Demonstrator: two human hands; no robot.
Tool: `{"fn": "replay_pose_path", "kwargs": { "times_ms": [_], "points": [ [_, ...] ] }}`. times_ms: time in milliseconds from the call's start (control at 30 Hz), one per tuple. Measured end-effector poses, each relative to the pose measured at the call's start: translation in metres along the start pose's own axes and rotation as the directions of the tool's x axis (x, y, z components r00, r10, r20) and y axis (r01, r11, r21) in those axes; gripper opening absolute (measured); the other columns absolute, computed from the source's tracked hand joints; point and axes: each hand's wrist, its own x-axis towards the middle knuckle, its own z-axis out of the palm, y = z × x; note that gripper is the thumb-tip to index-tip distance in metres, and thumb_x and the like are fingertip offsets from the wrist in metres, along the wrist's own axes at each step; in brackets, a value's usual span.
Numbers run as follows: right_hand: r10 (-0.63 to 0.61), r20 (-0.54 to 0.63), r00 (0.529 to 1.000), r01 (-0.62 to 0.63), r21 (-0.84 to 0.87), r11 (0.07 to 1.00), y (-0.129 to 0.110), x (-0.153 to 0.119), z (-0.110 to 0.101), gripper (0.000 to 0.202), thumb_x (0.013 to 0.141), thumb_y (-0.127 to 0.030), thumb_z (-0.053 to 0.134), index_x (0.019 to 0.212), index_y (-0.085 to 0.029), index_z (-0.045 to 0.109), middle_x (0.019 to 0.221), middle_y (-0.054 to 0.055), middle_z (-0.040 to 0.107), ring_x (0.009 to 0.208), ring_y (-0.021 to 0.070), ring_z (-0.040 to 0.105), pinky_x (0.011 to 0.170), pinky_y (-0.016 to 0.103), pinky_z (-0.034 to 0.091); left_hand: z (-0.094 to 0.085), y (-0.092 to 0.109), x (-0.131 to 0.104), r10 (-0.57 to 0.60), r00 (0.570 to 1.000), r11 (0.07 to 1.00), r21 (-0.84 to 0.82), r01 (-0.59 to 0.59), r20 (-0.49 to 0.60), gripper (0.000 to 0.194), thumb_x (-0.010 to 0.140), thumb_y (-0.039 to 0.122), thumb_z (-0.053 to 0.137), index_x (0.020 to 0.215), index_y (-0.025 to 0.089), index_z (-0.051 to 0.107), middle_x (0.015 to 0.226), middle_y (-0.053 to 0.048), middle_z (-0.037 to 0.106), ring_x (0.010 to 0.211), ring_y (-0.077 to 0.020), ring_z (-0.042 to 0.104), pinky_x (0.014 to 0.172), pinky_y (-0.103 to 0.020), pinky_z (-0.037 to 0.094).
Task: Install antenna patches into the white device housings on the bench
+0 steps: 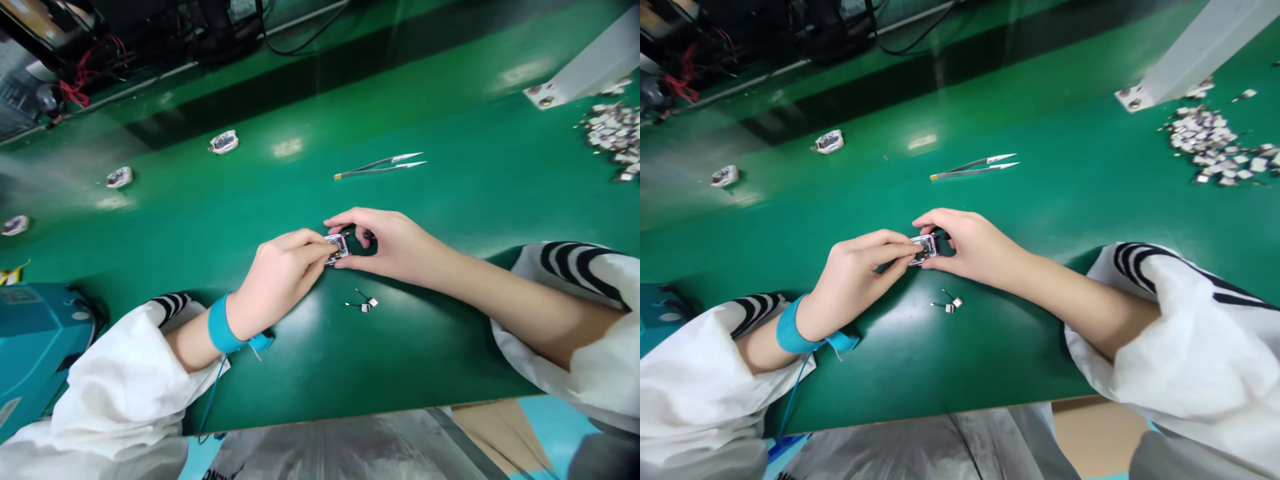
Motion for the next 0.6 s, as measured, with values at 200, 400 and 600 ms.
{"fn": "replay_pose_path", "kwargs": {
  "times_ms": [200, 400, 600],
  "points": [
    [0.009, -0.004, 1.000, -0.009, -0.018, 1.000, -0.0028, 0.0002, 0.0001, 0.037, 0.068, -0.031, 0.062, 0.100, -0.016, 0.053, 0.093, 0.002, 0.058, 0.079, 0.0125, 0.053, 0.063, 0.023, 0.041, 0.0052, 0.0031, 0.0060, -0.030, 0.990, 0.999, 0.040, 0.024, 0.139, 0.017, 0.081, 0.018, 0.045, 0.090, 0.017, 0.059, 0.088, -0.002, 0.058, 0.079, -0.0123, 0.054, 0.069, -0.024, 0.044],
    [0.027, -0.005, 1.000, -0.027, -0.003, 1.000, -0.0040, 0.0018, 0.0022, 0.037, 0.068, -0.032, 0.062, 0.100, -0.015, 0.052, 0.096, 0.003, 0.057, 0.086, 0.0141, 0.053, 0.069, 0.025, 0.043, 0.0058, 0.0034, 0.0043, -0.034, 0.989, 0.998, 0.051, 0.027, 0.144, 0.017, 0.083, 0.019, 0.043, 0.092, 0.018, 0.058, 0.089, -0.001, 0.055, 0.080, -0.0120, 0.051, 0.071, -0.024, 0.042],
    [0.022, -0.007, 1.000, -0.022, -0.015, 1.000, -0.0038, 0.0013, 0.0024, 0.036, 0.067, -0.029, 0.064, 0.098, -0.014, 0.052, 0.097, 0.003, 0.057, 0.088, 0.0142, 0.053, 0.072, 0.025, 0.042, 0.0032, 0.0029, 0.0071, -0.062, 0.977, 0.998, 0.017, 0.059, 0.205, 0.019, 0.083, 0.018, 0.041, 0.094, 0.018, 0.057, 0.088, -0.002, 0.054, 0.081, -0.0134, 0.050, 0.072, -0.026, 0.042]
  ]
}}
